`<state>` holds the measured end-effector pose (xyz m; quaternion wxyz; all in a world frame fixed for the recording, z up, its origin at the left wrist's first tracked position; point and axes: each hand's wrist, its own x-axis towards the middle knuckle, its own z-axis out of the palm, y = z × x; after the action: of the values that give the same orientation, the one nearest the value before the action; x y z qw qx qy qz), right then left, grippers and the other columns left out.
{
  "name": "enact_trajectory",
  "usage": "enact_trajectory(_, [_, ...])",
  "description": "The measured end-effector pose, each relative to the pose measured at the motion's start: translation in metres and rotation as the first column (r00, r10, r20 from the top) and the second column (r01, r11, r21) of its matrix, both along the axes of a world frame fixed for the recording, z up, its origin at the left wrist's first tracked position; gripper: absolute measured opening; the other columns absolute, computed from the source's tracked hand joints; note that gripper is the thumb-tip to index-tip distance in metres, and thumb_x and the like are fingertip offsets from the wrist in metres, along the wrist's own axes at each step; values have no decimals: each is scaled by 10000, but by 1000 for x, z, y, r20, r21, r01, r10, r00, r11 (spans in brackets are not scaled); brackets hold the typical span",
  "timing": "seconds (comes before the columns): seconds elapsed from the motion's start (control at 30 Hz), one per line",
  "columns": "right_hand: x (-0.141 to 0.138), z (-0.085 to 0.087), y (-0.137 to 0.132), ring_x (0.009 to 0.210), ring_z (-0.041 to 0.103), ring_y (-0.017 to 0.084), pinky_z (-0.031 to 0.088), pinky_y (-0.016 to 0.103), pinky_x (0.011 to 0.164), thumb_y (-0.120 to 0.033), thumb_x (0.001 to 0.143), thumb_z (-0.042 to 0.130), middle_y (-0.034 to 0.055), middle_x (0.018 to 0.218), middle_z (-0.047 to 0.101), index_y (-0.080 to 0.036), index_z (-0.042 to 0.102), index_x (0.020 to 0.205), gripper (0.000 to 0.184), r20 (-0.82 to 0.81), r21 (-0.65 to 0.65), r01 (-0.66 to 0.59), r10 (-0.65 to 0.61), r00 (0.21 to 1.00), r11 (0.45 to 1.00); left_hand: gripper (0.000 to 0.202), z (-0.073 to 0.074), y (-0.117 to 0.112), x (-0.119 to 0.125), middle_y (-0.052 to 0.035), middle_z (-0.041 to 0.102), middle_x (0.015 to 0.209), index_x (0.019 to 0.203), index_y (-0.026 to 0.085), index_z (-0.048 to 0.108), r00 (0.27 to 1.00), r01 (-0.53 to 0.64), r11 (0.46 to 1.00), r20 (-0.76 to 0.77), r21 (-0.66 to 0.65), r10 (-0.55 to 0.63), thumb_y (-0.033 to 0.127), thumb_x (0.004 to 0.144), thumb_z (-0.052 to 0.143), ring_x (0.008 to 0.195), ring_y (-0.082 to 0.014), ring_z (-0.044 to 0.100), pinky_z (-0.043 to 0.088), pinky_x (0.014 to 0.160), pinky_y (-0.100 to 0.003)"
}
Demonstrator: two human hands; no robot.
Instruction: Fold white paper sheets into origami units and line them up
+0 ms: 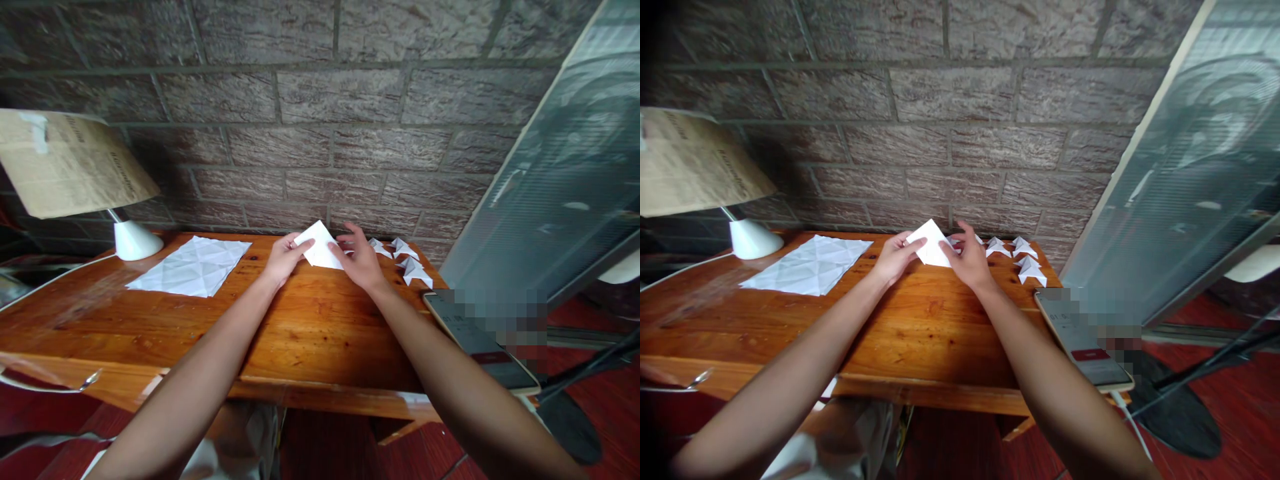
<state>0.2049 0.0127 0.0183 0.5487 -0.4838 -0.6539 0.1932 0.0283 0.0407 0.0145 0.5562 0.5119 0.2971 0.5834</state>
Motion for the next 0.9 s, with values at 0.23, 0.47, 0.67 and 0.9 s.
enact_trajectory(0.23, [-7,-1,-11,1301,492,318,394,506,1097,-309,708,766,148,1404,510,-213,410,1428,809,420,123,-39,-17,907,992,423,2,7,-9,4,704,826,910,181,638,991,27,983,133,-184,-3,210,545,850,728,-127,655,550,732,-287])
enact_trajectory(0.47, [2,1,-2,1163,590,310,464,477,1023,-266,765,690,151,1257,628,-168,554,1286,547,382,160,30,-90,920,987,430,3,10,-11,-19,727,907,967,193,689,993,63,980,113,-191,-42,201,568,848,800,-138,668,548,794,-295])
enact_trajectory(0.67, [-1,6,-8,946,649,240,556,415,865,-280,806,618,151,1287,577,-186,533,1313,523,198,142,35,-63,978,989,377,4,9,-13,-19,728,885,907,179,705,992,77,976,118,-202,-53,202,563,858,791,-125,663,541,785,-263])
enact_trajectory(0.9, [0,-1,0,871,659,189,578,341,741,-246,807,595,113,1262,600,-250,369,1434,666,24,66,-61,60,998,996,370,4,10,-14,-20,735,906,909,179,684,992,63,976,123,-209,-38,183,578,847,788,-127,672,547,775,-260])
